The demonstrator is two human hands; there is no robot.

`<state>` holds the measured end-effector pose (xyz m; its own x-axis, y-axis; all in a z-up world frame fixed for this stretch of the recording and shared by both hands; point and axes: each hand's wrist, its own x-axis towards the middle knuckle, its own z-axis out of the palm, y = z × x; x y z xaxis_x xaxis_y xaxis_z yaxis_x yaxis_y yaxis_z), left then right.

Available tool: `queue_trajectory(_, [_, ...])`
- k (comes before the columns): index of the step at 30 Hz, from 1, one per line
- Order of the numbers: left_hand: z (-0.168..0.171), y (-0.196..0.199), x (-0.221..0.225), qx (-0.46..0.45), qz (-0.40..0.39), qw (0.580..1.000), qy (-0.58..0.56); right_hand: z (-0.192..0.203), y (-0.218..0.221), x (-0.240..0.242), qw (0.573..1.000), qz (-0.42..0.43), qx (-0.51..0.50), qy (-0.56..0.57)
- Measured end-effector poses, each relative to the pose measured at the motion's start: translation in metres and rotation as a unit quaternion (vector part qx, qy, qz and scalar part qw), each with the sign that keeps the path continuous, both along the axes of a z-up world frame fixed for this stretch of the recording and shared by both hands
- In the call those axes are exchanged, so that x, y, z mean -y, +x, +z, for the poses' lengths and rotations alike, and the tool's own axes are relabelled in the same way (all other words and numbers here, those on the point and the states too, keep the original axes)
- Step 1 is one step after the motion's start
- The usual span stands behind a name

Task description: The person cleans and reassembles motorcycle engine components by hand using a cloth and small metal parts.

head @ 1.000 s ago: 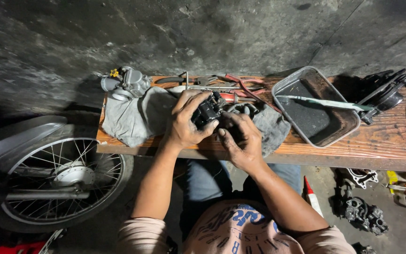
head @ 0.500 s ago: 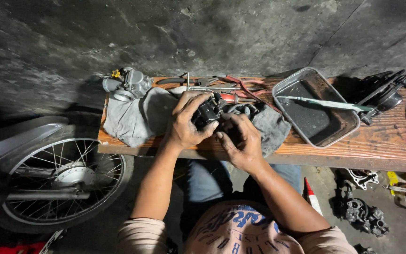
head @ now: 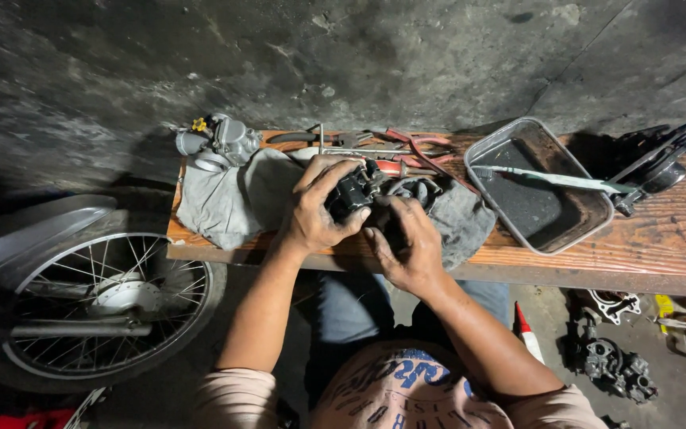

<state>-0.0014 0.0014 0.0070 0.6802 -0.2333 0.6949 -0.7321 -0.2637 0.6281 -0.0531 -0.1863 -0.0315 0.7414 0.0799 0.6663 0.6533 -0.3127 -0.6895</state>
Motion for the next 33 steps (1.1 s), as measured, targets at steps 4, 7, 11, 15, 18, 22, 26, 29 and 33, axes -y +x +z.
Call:
queue_trajectory(4, [-0.003,0.002,-0.003,0.0,0.0,1.0,0.007,-0.003,0.0,-0.003,1.0,-0.006,0.006,-0.007])
queue_trajectory(7, [-0.002,0.003,-0.005,-0.006,-0.001,1.0,0.022,-0.003,0.0,-0.003,0.999,-0.007,0.03,-0.019])
queue_trajectory(11, [-0.004,0.004,-0.006,-0.003,-0.006,1.0,0.014,-0.01,0.0,-0.005,0.998,-0.023,0.046,-0.046])
queue_trajectory(15, [0.001,0.003,-0.005,-0.007,-0.003,1.0,0.009,-0.017,0.0,-0.007,0.993,-0.039,0.063,-0.089])
queue_trajectory(18, [-0.008,0.008,-0.01,-0.024,-0.006,1.0,0.001,-0.011,-0.004,-0.008,0.996,-0.02,0.052,-0.066])
queue_trajectory(22, [-0.01,0.014,-0.014,-0.036,-0.029,0.999,-0.001,0.006,-0.003,-0.009,0.999,-0.008,0.036,-0.017])
queue_trajectory(26, [-0.011,0.012,-0.011,-0.043,-0.03,0.999,0.0,0.001,0.0,-0.004,0.999,-0.021,0.014,0.019])
queue_trajectory(29, [-0.014,0.013,-0.01,-0.041,-0.031,0.999,-0.002,0.003,0.0,-0.001,0.999,-0.02,0.017,0.036])
queue_trajectory(33, [-0.013,0.011,-0.01,-0.034,-0.036,0.999,-0.003,0.005,-0.002,-0.002,0.998,-0.01,0.014,0.053])
